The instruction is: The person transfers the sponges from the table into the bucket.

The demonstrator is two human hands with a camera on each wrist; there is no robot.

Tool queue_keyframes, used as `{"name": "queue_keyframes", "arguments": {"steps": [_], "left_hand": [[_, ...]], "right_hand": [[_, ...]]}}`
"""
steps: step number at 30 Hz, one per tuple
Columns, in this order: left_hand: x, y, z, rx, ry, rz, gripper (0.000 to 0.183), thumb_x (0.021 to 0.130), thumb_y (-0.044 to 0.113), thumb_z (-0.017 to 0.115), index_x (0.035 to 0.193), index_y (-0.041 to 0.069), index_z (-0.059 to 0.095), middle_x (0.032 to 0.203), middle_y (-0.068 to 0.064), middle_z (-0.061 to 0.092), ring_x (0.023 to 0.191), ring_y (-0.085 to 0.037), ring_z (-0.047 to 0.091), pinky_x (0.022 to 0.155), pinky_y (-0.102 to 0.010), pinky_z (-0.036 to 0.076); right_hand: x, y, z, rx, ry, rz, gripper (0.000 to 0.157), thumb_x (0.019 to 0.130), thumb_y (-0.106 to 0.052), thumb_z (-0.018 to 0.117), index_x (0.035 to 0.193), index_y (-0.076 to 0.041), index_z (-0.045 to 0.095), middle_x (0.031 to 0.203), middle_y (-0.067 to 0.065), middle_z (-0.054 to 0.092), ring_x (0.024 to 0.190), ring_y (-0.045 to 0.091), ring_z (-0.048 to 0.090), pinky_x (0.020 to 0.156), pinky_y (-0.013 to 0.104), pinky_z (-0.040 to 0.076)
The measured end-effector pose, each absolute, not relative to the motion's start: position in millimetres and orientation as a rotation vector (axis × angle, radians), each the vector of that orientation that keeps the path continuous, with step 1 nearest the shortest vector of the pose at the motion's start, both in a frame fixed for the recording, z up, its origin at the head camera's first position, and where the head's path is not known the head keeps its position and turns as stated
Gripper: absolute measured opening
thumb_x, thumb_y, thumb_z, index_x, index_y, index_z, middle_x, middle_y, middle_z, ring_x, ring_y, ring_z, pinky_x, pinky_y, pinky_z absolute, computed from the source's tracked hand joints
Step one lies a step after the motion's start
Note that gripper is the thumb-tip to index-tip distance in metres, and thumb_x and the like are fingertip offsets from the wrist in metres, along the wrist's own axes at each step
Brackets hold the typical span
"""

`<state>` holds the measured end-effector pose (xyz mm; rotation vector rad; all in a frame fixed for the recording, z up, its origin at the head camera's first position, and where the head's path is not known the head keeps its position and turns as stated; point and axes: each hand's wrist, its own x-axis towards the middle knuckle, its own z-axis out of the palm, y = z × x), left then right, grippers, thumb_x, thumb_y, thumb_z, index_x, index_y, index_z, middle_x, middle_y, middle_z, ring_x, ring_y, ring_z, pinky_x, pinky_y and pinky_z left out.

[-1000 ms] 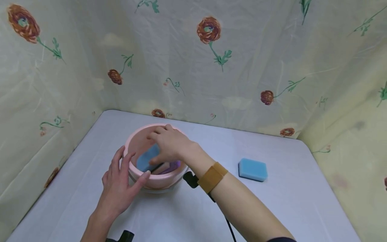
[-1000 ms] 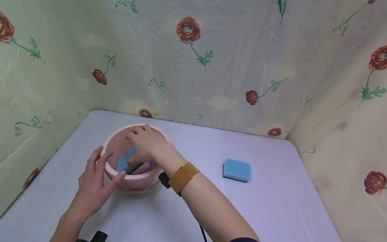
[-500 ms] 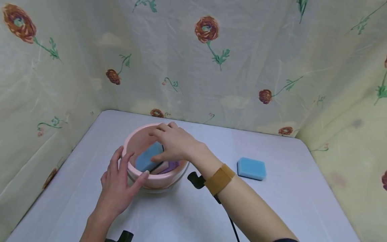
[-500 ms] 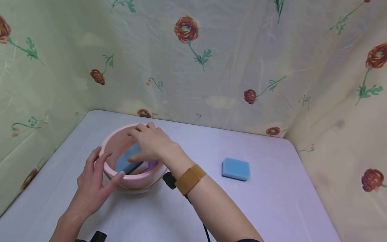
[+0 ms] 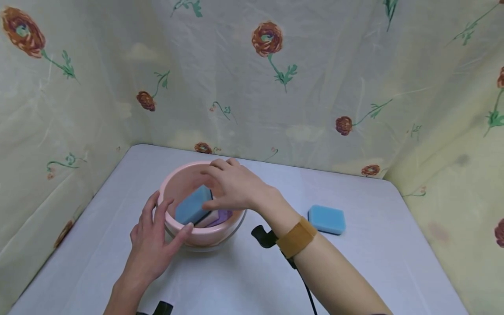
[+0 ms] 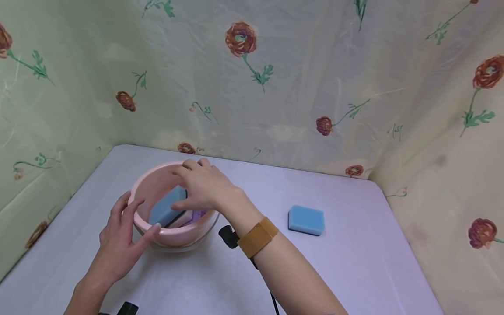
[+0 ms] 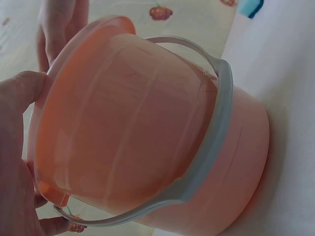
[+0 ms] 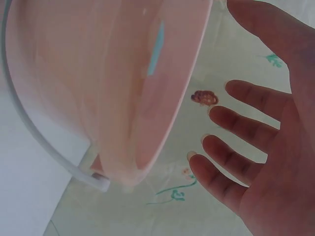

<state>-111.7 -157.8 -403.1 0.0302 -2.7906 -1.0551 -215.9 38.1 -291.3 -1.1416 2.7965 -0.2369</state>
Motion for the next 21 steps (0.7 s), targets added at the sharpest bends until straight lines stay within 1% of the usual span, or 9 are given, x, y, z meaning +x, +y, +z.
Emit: {"name": "queue_keyframes", "arguments": {"steps": [9,13,21], "left_hand": [[-111.1,-157.7,-403.7,0.018,-2.777,-1.061,0.081,0.095,0.057,0.06,0.156,0.019,0.024,0.165,-0.012,-0.002,0.144,-0.045,0.017,0.106,-0.075,0.012],[-111.1,-157.3,-403.6,0.019,-2.775,-1.057,0.081,0.095,0.057,0.06,0.156,0.018,0.024,0.165,-0.012,-0.002,0.144,-0.045,0.018,0.106,-0.075,0.012],[-111.4,-156.7,-402.5,0.043,-2.785,-1.06,0.083,0.094,0.058,0.06,0.157,0.019,0.023,0.166,-0.012,-0.002,0.145,-0.045,0.016,0.107,-0.075,0.011]], "right_hand": [[-213.9,50.6,-294.6,-1.143,2.813,-0.271,0.076,0.086,-0.053,0.076,0.148,-0.02,0.05,0.148,0.004,0.048,0.126,0.026,0.042,0.102,0.04,0.044],[-213.3,57.0,-296.0,-1.111,2.824,-0.285,0.077,0.086,-0.053,0.076,0.15,-0.02,0.048,0.148,0.005,0.047,0.126,0.027,0.042,0.101,0.041,0.044],[-212.7,72.3,-299.6,-1.04,2.847,-0.362,0.072,0.086,-0.05,0.075,0.148,-0.021,0.052,0.148,0.003,0.047,0.13,0.026,0.041,0.101,0.044,0.046]]}}
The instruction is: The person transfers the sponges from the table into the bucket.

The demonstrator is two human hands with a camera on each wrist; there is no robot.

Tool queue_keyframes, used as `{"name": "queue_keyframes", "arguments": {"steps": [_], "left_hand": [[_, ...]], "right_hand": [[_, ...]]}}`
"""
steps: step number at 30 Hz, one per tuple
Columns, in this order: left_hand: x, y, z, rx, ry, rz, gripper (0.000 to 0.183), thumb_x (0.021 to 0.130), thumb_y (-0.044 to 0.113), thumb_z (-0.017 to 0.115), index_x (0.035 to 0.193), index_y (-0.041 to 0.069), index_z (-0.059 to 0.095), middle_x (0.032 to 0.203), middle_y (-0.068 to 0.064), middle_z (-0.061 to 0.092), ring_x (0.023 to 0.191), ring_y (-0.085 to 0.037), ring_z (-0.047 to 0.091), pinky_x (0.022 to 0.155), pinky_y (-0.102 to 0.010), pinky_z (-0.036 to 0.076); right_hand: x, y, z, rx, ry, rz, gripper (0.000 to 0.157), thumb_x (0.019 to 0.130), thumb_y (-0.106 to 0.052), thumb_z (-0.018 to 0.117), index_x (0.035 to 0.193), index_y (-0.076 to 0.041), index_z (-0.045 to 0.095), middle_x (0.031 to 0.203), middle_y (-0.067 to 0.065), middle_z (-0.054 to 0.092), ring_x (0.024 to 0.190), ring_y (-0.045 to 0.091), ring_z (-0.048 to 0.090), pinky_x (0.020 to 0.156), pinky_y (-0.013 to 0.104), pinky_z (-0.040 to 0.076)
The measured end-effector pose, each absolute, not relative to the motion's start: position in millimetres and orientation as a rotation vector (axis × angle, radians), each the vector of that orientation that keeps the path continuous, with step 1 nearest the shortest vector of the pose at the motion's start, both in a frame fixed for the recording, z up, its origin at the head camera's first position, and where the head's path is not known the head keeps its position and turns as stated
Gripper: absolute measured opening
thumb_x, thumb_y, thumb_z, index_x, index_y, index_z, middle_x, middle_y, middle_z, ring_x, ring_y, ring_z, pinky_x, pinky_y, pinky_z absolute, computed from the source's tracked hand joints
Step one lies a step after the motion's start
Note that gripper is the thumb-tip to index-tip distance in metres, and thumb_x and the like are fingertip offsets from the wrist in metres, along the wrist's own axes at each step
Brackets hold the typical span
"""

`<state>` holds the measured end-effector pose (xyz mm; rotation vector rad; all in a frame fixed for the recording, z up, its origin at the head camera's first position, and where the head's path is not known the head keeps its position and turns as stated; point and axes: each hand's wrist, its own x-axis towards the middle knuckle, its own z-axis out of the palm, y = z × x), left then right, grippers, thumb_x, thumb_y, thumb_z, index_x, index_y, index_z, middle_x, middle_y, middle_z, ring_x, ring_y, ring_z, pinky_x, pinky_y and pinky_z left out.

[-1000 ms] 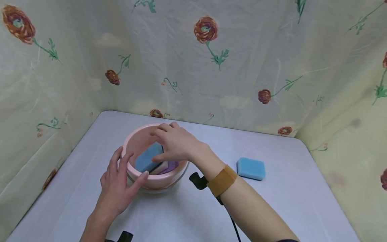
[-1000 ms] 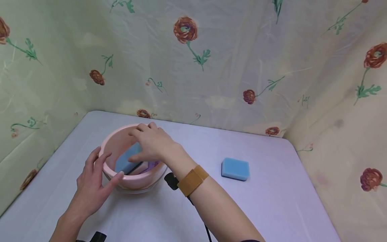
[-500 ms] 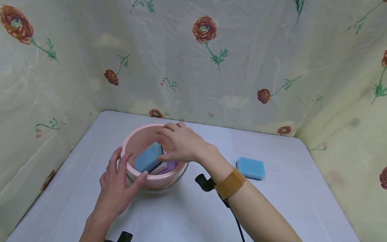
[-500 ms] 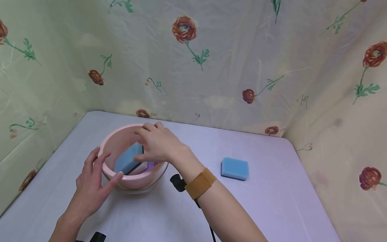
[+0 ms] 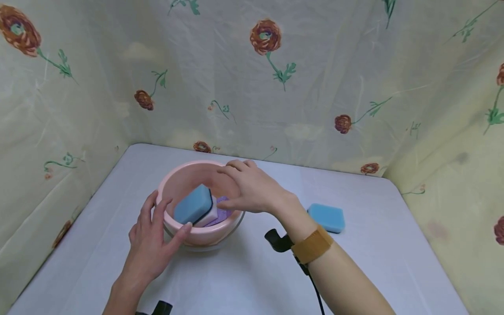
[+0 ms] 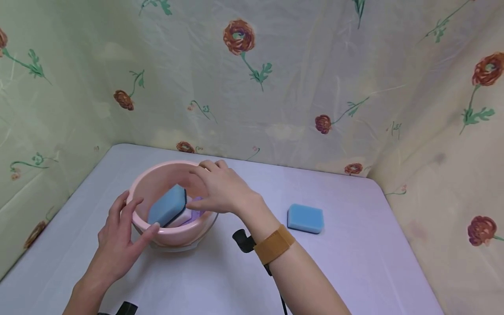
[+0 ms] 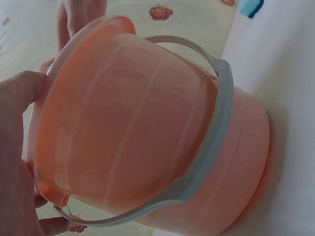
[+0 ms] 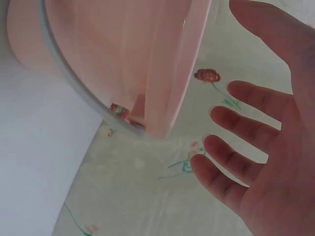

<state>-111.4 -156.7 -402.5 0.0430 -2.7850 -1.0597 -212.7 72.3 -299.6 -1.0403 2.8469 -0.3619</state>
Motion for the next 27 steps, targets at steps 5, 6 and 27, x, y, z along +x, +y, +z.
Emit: {"name": "queue_keyframes", "arguments": {"steps": [5,6,27], "left_hand": [[-111.3,-156.5,-402.4,0.046,-2.783,-1.057,0.083,0.094,0.057,0.061,0.156,0.018,0.023,0.165,-0.012,-0.002,0.145,-0.045,0.016,0.107,-0.075,0.011],[-111.3,-156.4,-402.5,0.046,-2.782,-1.056,0.083,0.094,0.057,0.061,0.156,0.018,0.024,0.165,-0.013,-0.001,0.145,-0.045,0.016,0.106,-0.076,0.011],[-110.9,-155.8,-403.3,0.039,-2.768,-1.064,0.082,0.094,0.056,0.061,0.156,0.019,0.024,0.166,-0.011,-0.002,0.145,-0.044,0.017,0.107,-0.075,0.011]], "right_hand": [[-210.7,82.5,-299.8,-1.027,2.859,-0.415,0.073,0.086,-0.05,0.076,0.147,-0.018,0.052,0.148,0.004,0.048,0.132,0.028,0.039,0.103,0.047,0.045],[-210.3,84.5,-299.9,-1.028,2.861,-0.424,0.074,0.086,-0.051,0.076,0.147,-0.017,0.052,0.148,0.005,0.048,0.133,0.029,0.039,0.103,0.047,0.044],[-201.1,119.8,-310.8,-0.907,2.919,-0.496,0.079,0.084,-0.05,0.078,0.148,-0.015,0.05,0.152,0.007,0.045,0.135,0.031,0.038,0.102,0.054,0.045]]}}
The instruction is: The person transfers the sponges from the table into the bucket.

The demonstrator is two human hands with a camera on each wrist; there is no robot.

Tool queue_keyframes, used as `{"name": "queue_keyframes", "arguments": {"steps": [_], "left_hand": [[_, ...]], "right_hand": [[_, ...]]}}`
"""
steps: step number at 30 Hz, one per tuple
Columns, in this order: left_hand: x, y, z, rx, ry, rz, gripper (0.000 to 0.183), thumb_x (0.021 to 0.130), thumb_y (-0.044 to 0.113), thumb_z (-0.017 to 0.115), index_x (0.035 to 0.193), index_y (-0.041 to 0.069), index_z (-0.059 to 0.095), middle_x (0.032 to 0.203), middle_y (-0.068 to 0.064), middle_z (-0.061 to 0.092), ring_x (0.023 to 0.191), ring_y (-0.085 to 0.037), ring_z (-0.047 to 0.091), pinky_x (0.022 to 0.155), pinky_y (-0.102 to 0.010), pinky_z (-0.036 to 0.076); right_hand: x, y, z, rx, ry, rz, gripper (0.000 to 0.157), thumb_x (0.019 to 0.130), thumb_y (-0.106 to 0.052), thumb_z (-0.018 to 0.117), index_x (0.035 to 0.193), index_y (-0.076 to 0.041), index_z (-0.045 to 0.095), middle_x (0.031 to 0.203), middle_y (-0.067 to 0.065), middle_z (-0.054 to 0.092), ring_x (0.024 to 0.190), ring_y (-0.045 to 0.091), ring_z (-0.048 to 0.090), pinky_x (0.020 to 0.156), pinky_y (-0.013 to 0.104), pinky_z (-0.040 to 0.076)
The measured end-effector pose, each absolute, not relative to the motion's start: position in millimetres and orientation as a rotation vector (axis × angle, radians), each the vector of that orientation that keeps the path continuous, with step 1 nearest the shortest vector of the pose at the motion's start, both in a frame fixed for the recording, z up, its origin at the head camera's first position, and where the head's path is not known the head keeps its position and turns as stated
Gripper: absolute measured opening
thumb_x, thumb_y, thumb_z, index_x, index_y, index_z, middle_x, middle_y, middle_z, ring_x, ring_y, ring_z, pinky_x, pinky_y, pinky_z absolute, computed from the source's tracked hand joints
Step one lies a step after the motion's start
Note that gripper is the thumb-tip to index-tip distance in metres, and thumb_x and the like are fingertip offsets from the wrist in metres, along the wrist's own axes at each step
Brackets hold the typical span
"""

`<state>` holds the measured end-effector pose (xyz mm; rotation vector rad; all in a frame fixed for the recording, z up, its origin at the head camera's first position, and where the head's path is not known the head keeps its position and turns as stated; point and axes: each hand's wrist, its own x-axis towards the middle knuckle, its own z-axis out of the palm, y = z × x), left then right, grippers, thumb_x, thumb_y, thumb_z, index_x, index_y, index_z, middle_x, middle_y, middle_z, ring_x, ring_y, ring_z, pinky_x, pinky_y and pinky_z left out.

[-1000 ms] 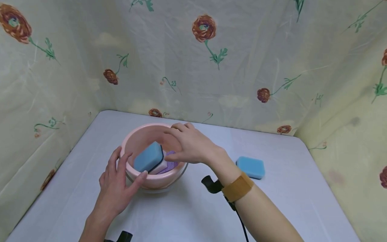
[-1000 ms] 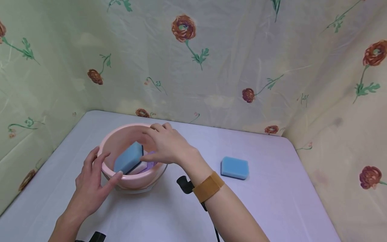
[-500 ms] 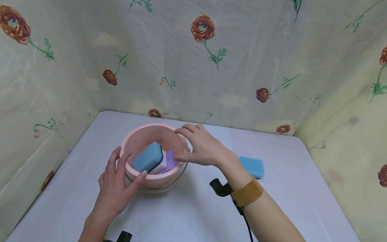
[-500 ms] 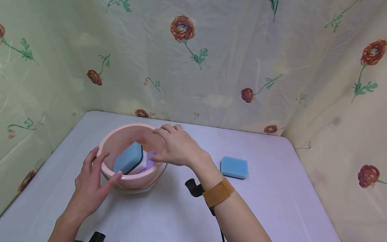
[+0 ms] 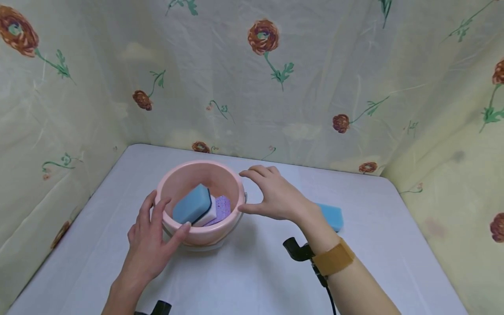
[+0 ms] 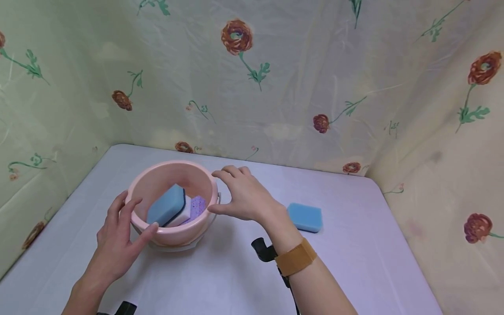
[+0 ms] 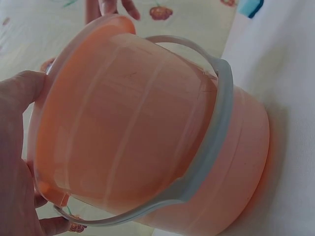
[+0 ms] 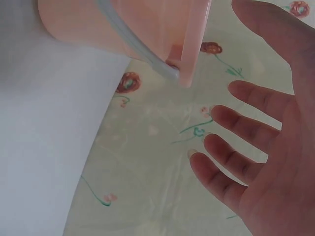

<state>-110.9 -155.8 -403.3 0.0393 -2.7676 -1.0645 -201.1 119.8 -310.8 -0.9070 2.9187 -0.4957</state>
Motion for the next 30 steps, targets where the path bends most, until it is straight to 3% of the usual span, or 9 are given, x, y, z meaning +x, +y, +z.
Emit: {"name": "queue_keyframes", "arguments": {"steps": [30], "left_hand": [[-109.4,-154.4,-403.7,0.043,-2.758,-1.043,0.081,0.093,0.057,0.061,0.155,0.018,0.025,0.166,-0.01,-0.002,0.144,-0.045,0.019,0.108,-0.074,0.013]], "right_hand": [[-193.2,155.8,-325.4,-0.792,2.949,-0.582,0.076,0.085,-0.047,0.079,0.146,-0.012,0.051,0.15,0.011,0.046,0.134,0.035,0.039,0.103,0.055,0.044]]}}
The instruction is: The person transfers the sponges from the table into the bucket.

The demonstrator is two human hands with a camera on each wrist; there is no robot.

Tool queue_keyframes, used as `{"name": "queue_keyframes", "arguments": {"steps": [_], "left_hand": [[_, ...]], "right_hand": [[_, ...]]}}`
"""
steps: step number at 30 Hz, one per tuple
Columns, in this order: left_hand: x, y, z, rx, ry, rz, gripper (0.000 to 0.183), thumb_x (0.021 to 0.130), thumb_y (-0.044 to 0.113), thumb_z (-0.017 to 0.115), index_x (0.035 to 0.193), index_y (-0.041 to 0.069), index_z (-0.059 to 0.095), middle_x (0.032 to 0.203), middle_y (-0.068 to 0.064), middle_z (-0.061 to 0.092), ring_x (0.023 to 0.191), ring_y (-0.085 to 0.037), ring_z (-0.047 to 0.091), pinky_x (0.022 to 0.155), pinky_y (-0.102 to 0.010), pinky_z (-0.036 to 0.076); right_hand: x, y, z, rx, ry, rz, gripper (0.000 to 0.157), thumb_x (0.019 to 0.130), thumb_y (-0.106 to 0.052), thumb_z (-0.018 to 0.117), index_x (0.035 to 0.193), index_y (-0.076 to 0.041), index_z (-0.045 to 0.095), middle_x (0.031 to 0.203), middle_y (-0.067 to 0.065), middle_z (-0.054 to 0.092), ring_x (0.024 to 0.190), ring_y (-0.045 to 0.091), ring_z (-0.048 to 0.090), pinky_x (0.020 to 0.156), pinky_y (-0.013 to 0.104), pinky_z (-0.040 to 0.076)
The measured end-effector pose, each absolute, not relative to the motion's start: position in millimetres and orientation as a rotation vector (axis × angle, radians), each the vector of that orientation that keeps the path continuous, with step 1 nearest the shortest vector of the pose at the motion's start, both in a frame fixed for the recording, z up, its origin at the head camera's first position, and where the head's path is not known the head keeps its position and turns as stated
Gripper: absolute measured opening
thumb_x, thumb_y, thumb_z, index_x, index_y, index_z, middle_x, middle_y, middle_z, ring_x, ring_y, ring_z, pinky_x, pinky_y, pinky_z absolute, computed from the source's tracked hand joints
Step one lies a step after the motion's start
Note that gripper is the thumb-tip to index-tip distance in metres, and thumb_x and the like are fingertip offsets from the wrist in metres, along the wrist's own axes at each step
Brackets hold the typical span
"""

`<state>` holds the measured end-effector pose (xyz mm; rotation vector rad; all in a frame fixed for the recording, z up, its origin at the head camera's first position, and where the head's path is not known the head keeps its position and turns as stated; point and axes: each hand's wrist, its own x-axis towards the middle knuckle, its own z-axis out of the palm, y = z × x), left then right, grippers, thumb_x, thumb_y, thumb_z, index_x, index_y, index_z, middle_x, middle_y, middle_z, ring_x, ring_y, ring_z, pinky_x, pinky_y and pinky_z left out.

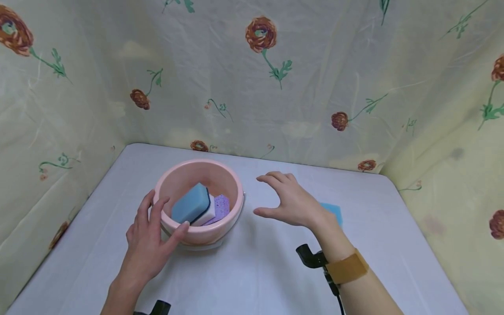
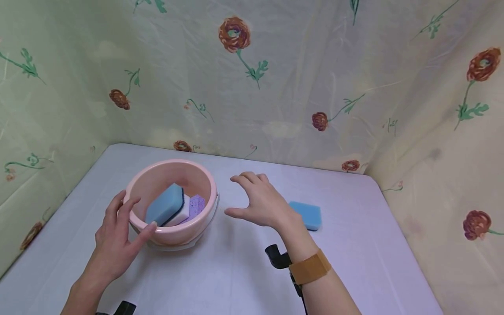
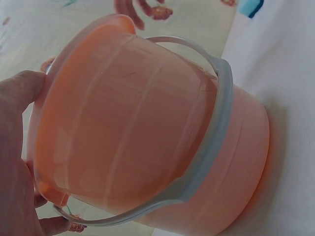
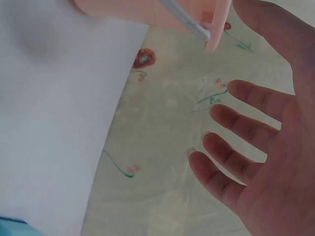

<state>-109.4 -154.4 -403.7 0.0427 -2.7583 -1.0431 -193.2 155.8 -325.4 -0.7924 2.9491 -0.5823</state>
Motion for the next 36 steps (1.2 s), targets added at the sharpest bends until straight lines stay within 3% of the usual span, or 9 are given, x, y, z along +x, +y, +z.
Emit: {"name": "queue_keyframes", "arguments": {"steps": [36], "left_hand": [[-110.5,-155.2,-404.1,0.032,-2.756,-1.047,0.08,0.094,0.057,0.06,0.155,0.019,0.025,0.166,-0.011,-0.001,0.143,-0.045,0.02,0.107,-0.074,0.013]], "right_hand": [[-195.9,213.7,-360.0,-0.586,2.975,-0.657,0.073,0.088,-0.041,0.077,0.145,-0.004,0.05,0.148,0.02,0.046,0.135,0.046,0.036,0.102,0.063,0.039]]}}
